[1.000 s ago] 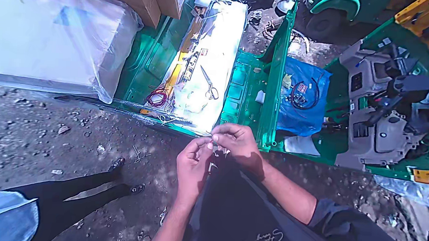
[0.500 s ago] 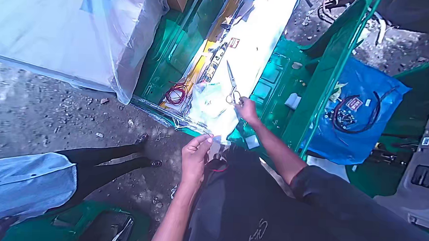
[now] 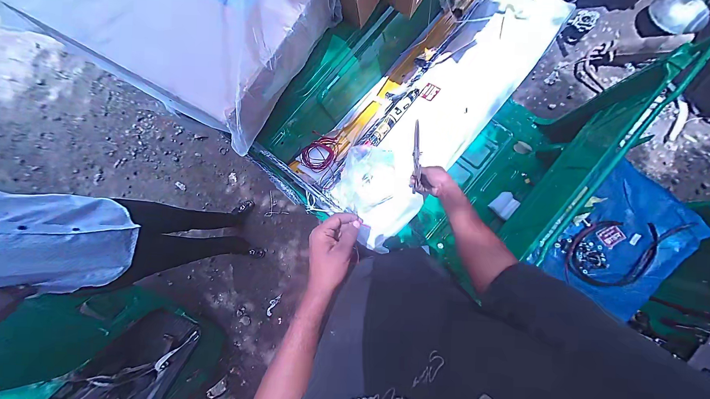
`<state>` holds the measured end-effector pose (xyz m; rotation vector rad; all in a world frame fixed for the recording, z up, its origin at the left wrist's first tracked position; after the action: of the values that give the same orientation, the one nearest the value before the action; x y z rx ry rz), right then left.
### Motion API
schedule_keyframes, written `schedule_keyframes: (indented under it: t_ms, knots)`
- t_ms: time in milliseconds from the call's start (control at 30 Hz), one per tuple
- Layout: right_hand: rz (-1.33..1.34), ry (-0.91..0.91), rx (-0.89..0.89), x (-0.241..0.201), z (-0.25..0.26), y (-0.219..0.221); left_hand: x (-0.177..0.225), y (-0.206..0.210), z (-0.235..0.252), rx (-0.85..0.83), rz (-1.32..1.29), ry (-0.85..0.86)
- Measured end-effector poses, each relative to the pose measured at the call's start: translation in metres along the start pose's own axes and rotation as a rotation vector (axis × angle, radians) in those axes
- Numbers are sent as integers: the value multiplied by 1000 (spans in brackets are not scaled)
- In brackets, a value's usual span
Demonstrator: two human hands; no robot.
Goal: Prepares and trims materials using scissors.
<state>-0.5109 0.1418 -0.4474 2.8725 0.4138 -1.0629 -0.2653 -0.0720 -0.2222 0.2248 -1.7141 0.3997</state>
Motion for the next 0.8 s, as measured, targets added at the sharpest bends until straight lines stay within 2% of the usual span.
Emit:
schedule_keyframes:
  t_ms: [67,133,233,300,367,433,500,533,633,800]
  knots:
    - [371,11,-267,11,-16,-13,-2,-7,4,1,-138,-53]
    - [530,-51,-438,16,-47,-23,-1,-11,11,-8,-230,-94]
    - [688,-142,-625,14,-120,-31,4,-13,24,-41,-315,-141]
    - [587,-228,-658,9,-168,-27,9,-14,33,-62,-349,-157]
    - [284,-486,-583,1,-212,-20,14,-13,41,-94,-415,-180]
    - [-152,-740,-372,-14,-252,-15,20,-10,48,-120,-456,-207]
    - [-592,-810,-63,-27,-283,-7,26,-7,52,-144,-483,-222]
    - [-720,-808,36,-30,-293,-1,29,-6,54,-146,-493,-223]
    - [-905,-842,171,-35,-307,14,35,-4,54,-127,-507,-200]
    - [-960,-1003,241,-33,-307,25,34,-10,46,-170,-402,-81]
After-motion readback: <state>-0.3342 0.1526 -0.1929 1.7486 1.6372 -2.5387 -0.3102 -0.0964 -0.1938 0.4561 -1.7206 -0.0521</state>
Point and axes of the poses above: each hand's wrist, its own z-axis towards the middle knuckle, its own y-axis out of the palm, x = y × z, the point moved 4 cm from there along z, towards the middle knuckle
